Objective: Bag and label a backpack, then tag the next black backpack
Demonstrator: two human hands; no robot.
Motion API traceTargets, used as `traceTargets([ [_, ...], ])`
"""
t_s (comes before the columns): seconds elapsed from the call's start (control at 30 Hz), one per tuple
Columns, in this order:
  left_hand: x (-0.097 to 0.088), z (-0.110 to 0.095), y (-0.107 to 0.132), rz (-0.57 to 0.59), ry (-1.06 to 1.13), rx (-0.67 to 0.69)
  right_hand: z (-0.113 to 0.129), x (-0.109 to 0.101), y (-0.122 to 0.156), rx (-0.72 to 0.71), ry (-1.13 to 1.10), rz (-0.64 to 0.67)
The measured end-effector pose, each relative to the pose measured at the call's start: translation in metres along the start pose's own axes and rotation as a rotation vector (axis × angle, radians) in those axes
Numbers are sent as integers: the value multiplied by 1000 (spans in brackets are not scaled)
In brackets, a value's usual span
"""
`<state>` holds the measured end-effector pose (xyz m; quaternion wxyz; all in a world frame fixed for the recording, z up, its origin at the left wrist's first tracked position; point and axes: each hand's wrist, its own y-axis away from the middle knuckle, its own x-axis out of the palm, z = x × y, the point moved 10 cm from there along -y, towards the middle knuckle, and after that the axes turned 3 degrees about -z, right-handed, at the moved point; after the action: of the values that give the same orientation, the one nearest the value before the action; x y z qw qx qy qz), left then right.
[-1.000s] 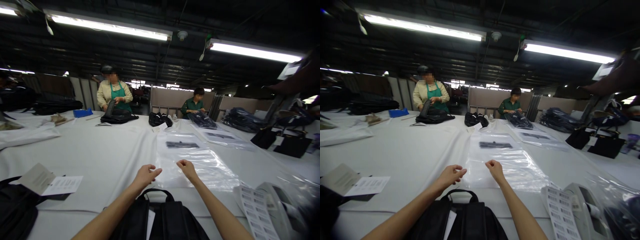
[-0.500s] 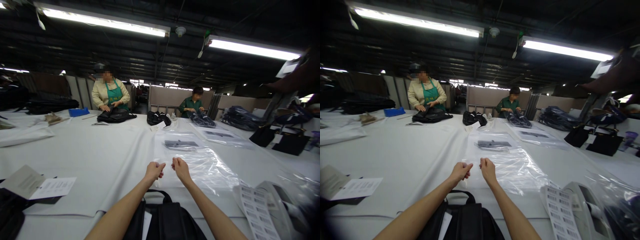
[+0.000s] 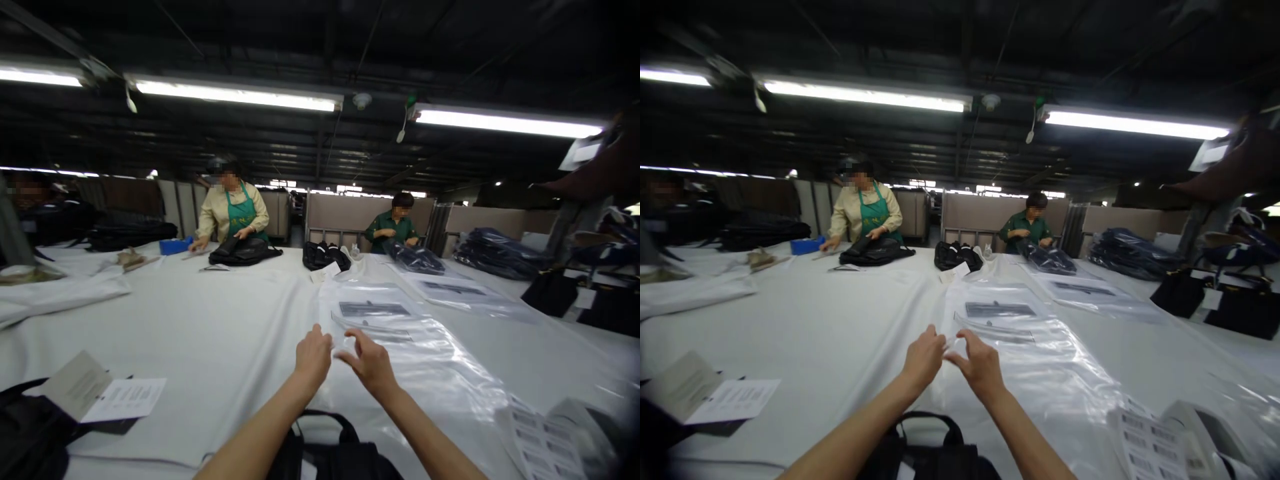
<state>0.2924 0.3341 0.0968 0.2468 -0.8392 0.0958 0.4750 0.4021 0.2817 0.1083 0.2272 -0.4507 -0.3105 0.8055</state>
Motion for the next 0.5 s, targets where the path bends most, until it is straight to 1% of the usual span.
traceTargets([
  [0.03,-2,7,-1,-9,16,-22,3,-3,4,-87,77,13],
  [0.07,-6,16,-2,-24,37,-40,-2,-8,9,-155,172,21],
  [0.1,-13,28,-2,-42,66,-57,-14,-16,16,-177,273,15],
  [0.13,-21,40,0,-59,104,-74,-34,-26,23,-159,361,1],
  [0.2,-37,69,6,-85,209,-125,-83,-49,42,-83,457,-3],
  [0.23,-45,85,11,-94,275,-162,-108,-62,52,-26,459,-5],
  [0.3,-53,117,21,-105,435,-266,-154,-86,70,115,339,-7],
  [0.37,-49,144,33,-99,632,-412,-193,-107,86,328,156,-37],
  [0.43,-36,161,43,-83,864,-568,-217,-116,99,564,31,-48],
  [0.5,-25,168,50,-78,1114,-696,-228,-113,111,802,-103,-32],
])
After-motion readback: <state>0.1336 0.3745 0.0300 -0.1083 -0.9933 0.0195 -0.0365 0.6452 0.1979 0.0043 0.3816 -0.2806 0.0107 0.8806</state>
